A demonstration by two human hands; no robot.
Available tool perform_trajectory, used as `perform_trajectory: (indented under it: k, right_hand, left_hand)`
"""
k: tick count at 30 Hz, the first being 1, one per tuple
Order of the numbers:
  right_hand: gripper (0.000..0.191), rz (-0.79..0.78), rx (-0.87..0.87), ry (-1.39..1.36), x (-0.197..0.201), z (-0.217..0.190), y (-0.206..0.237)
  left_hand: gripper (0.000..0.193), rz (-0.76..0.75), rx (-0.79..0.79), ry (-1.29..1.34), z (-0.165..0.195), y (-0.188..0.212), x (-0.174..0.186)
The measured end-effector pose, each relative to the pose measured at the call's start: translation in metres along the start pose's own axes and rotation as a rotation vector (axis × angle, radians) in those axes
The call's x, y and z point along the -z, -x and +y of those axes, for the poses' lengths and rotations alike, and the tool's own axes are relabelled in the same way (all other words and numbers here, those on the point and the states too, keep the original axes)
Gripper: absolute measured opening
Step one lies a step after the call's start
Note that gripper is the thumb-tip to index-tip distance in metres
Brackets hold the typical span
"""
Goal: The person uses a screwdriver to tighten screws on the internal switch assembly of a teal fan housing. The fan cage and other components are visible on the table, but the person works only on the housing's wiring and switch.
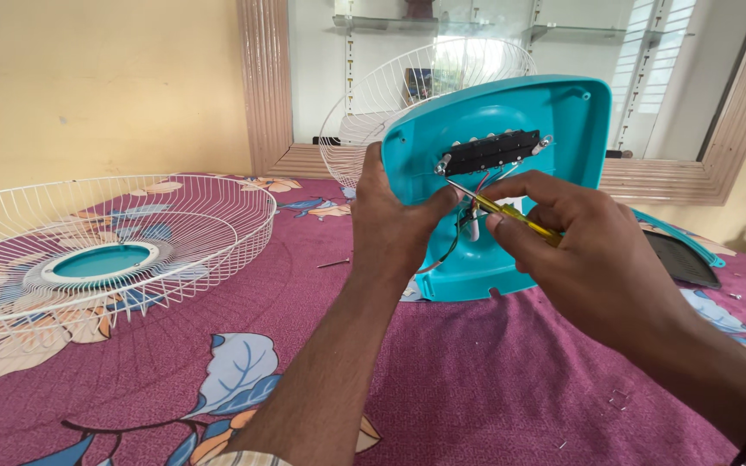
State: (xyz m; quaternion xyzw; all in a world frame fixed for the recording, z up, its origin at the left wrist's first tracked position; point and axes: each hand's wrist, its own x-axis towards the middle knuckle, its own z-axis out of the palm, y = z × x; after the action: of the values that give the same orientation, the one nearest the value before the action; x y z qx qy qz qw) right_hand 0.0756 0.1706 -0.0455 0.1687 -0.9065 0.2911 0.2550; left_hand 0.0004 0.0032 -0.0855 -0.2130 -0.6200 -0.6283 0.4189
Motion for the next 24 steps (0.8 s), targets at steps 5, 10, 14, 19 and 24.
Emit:
perform_trajectory:
  k: [5, 10, 14, 19, 24]
  right_hand:
    - [0.036, 0.036, -0.025, 0.047, -0.002, -0.008, 0.005]
    - [0.036, 0.046, -0.042, 0.051, -0.009, -0.019, 0.006]
    - [0.035, 0.058, -0.028, 0.044, -0.013, -0.022, 0.007]
    - [0.034, 0.055, -0.027, 0.0, -0.014, -0.024, 0.007]
    - [0.033, 0.068, -0.067, 0.025, -0.019, -0.034, 0.009]
  left_hand:
    - [0.057, -0.013, 0.034, 0.003, 0.002, 0.0, 0.004]
    - [0.054, -0.013, 0.016, -0.02, 0.0, 0.0, 0.013]
    - [0.054, -0.02, 0.022, -0.018, 0.002, 0.0, 0.018]
    - [0.054, -0.021, 0.043, -0.022, 0.003, 0.001, 0.021]
    - [0.051, -0.013, 0.016, -0.009, 0.005, -0.004, 0.025]
